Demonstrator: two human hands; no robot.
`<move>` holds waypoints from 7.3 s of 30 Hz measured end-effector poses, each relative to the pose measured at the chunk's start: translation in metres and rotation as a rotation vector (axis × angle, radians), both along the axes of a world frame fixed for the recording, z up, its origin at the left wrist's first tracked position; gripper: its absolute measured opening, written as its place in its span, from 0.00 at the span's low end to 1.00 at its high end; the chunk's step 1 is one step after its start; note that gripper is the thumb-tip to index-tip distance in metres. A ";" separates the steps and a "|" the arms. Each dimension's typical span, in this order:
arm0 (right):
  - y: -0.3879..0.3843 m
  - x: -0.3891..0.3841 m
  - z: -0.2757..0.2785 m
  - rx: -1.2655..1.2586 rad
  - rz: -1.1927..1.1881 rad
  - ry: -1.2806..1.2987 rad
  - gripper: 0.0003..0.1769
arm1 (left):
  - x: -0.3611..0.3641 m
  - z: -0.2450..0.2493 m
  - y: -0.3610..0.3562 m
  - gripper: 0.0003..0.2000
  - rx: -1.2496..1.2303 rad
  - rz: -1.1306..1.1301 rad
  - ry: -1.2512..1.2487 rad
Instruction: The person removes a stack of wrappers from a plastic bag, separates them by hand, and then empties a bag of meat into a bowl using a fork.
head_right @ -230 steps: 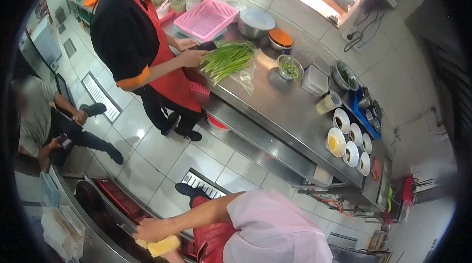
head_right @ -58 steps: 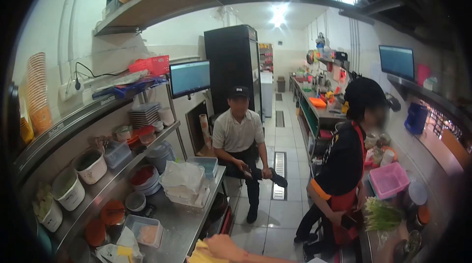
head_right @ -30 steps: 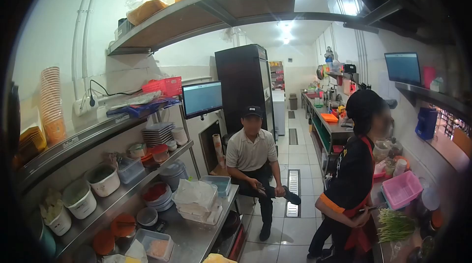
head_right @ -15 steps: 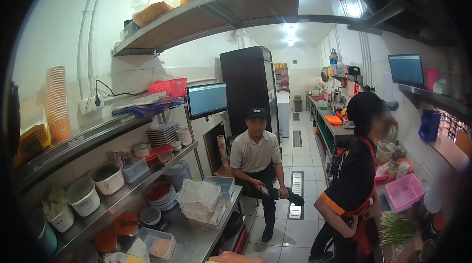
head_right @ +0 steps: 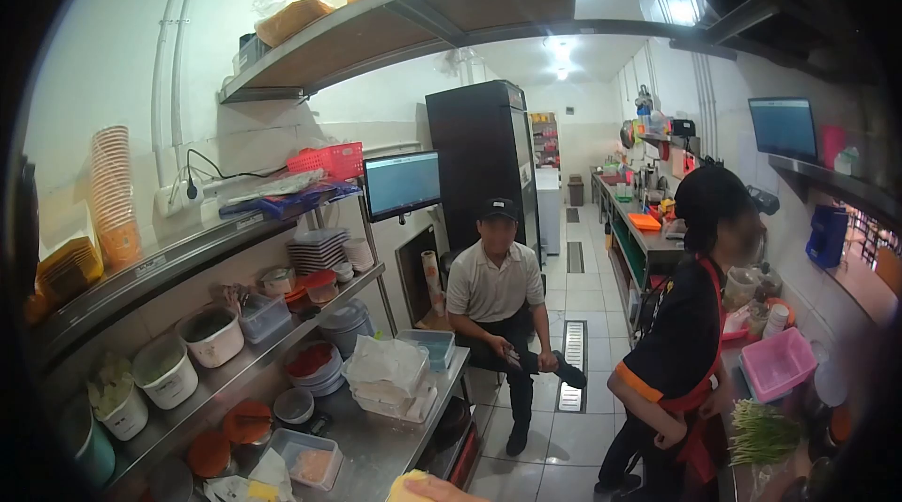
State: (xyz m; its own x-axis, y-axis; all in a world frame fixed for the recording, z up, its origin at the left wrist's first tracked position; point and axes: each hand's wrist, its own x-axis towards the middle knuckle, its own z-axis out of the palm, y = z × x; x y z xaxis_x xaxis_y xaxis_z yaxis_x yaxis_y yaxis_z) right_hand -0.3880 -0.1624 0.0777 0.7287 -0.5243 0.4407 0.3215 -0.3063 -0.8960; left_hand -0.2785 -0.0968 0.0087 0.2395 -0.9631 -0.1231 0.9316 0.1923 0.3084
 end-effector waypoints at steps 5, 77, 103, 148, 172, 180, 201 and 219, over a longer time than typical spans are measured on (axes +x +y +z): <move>-0.038 0.020 -0.101 -0.818 -0.237 0.509 0.20 | 0.000 -0.001 0.005 0.33 0.004 0.008 -0.006; -0.007 0.012 -0.076 1.428 0.449 0.159 0.47 | 0.015 -0.010 0.070 0.29 0.312 0.083 -0.243; -0.007 0.027 -0.024 -0.602 -0.045 0.749 0.23 | 0.020 0.002 0.060 0.30 0.145 0.021 0.320; -0.046 -0.082 -0.129 0.569 -0.288 0.538 0.37 | -0.020 -0.012 0.044 0.23 0.227 -0.502 -0.243; 0.011 -0.051 0.038 -0.285 -0.431 0.335 0.22 | -0.017 -0.011 0.024 0.28 0.001 -0.311 0.233; 0.009 -0.038 -0.021 0.041 -0.410 0.274 0.15 | -0.018 -0.018 0.002 0.29 0.014 -0.311 0.050; 0.023 -0.078 -0.028 -0.428 -0.568 0.699 0.21 | -0.056 -0.067 0.009 0.26 0.132 -0.619 0.100; 0.063 -0.133 -0.058 1.386 -0.080 -0.321 0.42 | -0.088 0.005 0.030 0.34 0.157 -0.446 0.051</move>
State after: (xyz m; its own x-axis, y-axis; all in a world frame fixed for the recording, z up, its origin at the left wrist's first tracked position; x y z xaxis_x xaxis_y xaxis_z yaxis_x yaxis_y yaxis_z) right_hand -0.5208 -0.0991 0.0197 0.6452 -0.6954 -0.3164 0.5889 0.7165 -0.3739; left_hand -0.3665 -0.0665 0.0137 -0.2033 -0.9393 -0.2766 0.9273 -0.2753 0.2535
